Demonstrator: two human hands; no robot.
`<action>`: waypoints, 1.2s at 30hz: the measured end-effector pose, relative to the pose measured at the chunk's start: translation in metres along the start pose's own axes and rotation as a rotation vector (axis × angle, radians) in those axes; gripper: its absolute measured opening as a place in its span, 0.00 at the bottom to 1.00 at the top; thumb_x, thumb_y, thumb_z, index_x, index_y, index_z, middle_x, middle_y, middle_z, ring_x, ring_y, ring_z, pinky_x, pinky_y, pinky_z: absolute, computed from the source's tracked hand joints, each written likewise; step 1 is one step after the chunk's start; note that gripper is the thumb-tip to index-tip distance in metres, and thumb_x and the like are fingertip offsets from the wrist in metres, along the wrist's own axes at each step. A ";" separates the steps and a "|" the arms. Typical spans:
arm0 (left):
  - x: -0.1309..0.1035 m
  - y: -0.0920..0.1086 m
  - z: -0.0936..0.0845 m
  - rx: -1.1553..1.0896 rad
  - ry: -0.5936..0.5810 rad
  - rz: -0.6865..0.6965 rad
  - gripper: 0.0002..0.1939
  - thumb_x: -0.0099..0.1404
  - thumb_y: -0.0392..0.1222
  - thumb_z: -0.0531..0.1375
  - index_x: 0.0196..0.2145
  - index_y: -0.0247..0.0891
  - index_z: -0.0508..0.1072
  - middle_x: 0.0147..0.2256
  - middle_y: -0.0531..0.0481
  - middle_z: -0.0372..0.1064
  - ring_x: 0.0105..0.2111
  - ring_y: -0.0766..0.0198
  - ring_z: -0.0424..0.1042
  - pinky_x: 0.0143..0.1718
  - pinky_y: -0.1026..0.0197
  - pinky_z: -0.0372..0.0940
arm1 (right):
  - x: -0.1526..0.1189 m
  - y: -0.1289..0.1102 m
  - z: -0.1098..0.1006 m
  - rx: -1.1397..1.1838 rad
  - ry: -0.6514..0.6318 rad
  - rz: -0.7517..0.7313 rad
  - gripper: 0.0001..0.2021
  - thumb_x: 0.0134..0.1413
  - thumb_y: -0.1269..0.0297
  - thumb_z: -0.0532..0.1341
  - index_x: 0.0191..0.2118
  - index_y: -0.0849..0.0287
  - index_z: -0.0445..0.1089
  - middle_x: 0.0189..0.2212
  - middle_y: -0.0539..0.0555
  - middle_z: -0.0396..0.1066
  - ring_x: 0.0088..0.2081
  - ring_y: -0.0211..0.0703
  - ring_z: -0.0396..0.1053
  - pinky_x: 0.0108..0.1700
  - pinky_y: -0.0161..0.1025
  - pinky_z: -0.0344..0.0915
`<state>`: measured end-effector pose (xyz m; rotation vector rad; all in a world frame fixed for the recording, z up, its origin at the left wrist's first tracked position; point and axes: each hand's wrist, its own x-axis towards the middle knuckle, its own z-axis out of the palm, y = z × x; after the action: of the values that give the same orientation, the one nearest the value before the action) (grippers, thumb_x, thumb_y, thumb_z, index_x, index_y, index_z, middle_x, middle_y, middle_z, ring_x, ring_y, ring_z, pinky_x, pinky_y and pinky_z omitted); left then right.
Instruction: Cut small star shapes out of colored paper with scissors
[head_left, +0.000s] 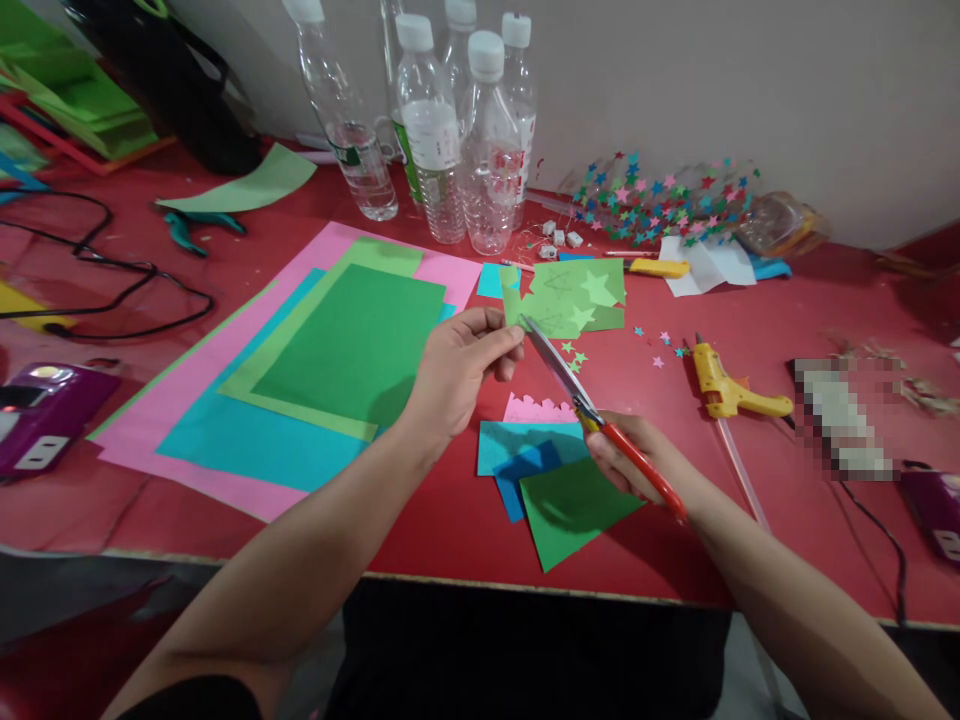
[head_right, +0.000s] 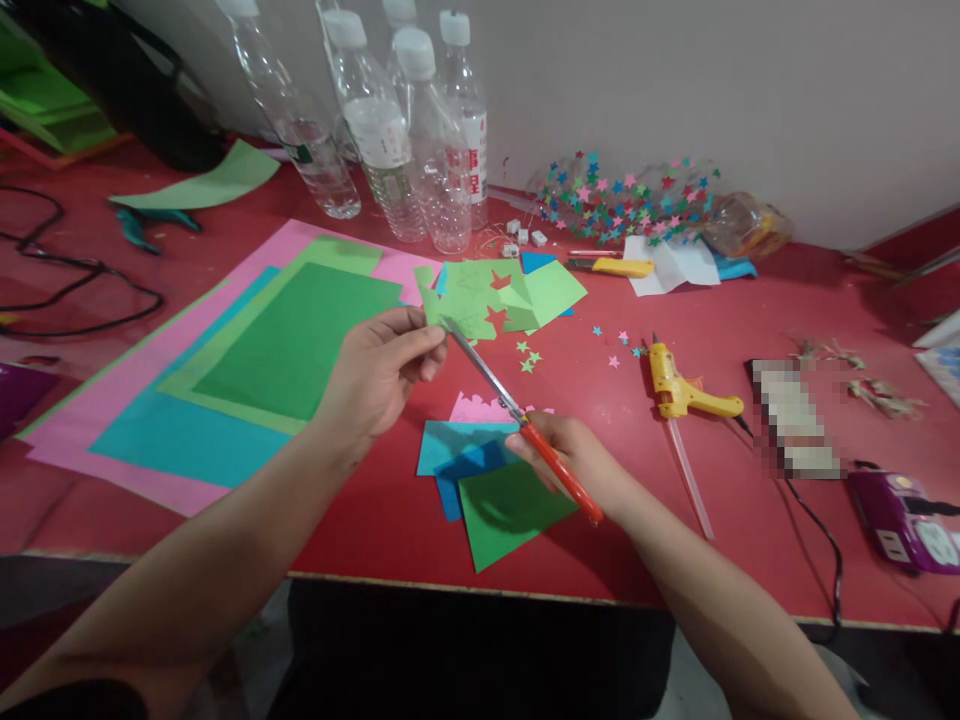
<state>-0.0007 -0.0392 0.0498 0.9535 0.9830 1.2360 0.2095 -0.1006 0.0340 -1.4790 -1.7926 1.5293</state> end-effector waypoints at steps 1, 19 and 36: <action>0.000 0.000 0.000 0.001 0.000 0.000 0.07 0.54 0.36 0.62 0.22 0.36 0.68 0.20 0.55 0.67 0.16 0.76 0.60 0.19 0.69 0.57 | 0.000 0.000 0.000 0.003 0.000 0.003 0.21 0.56 0.46 0.54 0.22 0.55 0.54 0.09 0.43 0.54 0.12 0.31 0.51 0.15 0.31 0.48; -0.006 -0.008 0.002 0.116 0.045 0.198 0.09 0.58 0.39 0.61 0.22 0.37 0.67 0.19 0.55 0.68 0.18 0.73 0.65 0.21 0.67 0.62 | -0.004 -0.001 -0.001 0.095 -0.082 -0.051 0.24 0.58 0.40 0.53 0.27 0.57 0.56 0.13 0.43 0.56 0.13 0.29 0.49 0.15 0.30 0.48; -0.007 -0.011 0.004 0.081 0.019 0.157 0.07 0.58 0.39 0.61 0.24 0.36 0.70 0.20 0.55 0.69 0.18 0.73 0.65 0.20 0.67 0.61 | -0.003 0.004 0.007 0.131 -0.071 -0.072 0.22 0.59 0.41 0.52 0.28 0.57 0.56 0.12 0.41 0.53 0.13 0.29 0.48 0.15 0.30 0.46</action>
<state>0.0064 -0.0473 0.0410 1.1013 0.9942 1.3464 0.2076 -0.1074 0.0291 -1.3003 -1.7295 1.6477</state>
